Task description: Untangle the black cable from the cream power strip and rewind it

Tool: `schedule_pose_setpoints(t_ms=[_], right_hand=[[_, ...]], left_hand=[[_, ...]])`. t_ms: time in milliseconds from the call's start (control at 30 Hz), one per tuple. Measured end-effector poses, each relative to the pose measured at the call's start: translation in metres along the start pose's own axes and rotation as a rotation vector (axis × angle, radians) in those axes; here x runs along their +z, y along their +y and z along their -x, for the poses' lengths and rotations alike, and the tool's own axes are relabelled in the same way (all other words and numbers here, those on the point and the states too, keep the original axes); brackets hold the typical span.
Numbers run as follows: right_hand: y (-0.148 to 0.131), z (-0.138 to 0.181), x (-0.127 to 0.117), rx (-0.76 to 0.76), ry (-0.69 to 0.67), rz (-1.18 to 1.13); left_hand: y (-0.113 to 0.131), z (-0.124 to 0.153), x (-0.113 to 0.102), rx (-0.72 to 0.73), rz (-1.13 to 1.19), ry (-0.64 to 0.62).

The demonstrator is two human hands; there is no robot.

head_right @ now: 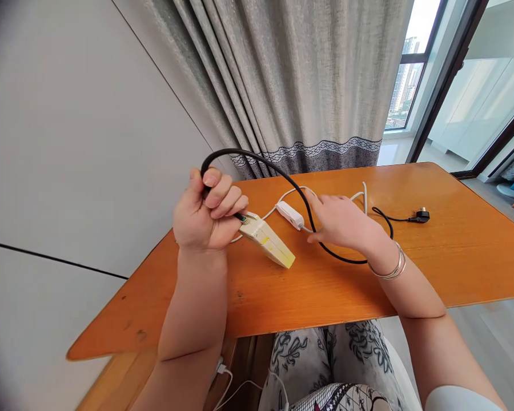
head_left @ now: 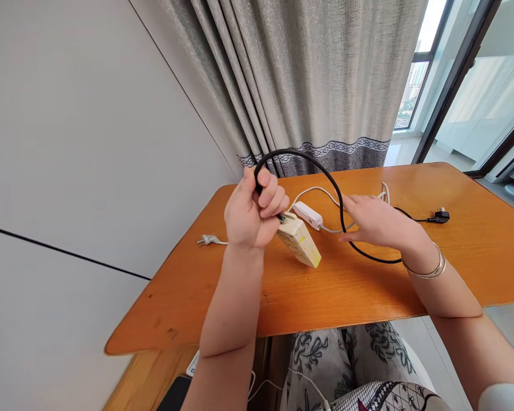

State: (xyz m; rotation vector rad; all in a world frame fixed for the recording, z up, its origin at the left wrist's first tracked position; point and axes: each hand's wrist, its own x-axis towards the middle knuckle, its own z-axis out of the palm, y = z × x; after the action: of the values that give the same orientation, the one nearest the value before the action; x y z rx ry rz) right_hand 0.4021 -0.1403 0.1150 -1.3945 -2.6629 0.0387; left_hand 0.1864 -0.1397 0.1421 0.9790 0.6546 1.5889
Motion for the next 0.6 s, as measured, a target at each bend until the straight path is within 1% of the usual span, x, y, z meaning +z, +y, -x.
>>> schedule_pose_setpoints(t_ms=[67,100,167,267,367,500,600], right_hand=[[-0.006,-0.002,0.002,-0.021,-0.191,0.077],[-0.009,-0.002,0.003,-0.041,-0.241,0.1],[-0.015,0.0,0.006,-0.064,-0.241,0.139],[-0.022,0.003,0.009,-0.03,-0.168,0.193],[-0.028,0.005,0.007,-0.016,-0.077,0.184],[-0.03,0.009,0.002,-0.127,0.121,0.143],[-0.026,0.01,0.002,-0.273,0.335,0.098]], left_hand=[[0.001,-0.001,0.0,0.039,0.009,0.025],[0.0,-0.002,0.0,0.055,0.013,0.038],[-0.002,-0.005,0.001,0.069,0.018,0.063],[-0.01,-0.01,0.002,0.066,0.02,0.095],[-0.023,-0.012,0.002,0.07,-0.005,0.098],[-0.038,-0.012,-0.001,0.069,-0.073,0.017],[-0.046,-0.009,-0.004,0.04,-0.106,-0.077]])
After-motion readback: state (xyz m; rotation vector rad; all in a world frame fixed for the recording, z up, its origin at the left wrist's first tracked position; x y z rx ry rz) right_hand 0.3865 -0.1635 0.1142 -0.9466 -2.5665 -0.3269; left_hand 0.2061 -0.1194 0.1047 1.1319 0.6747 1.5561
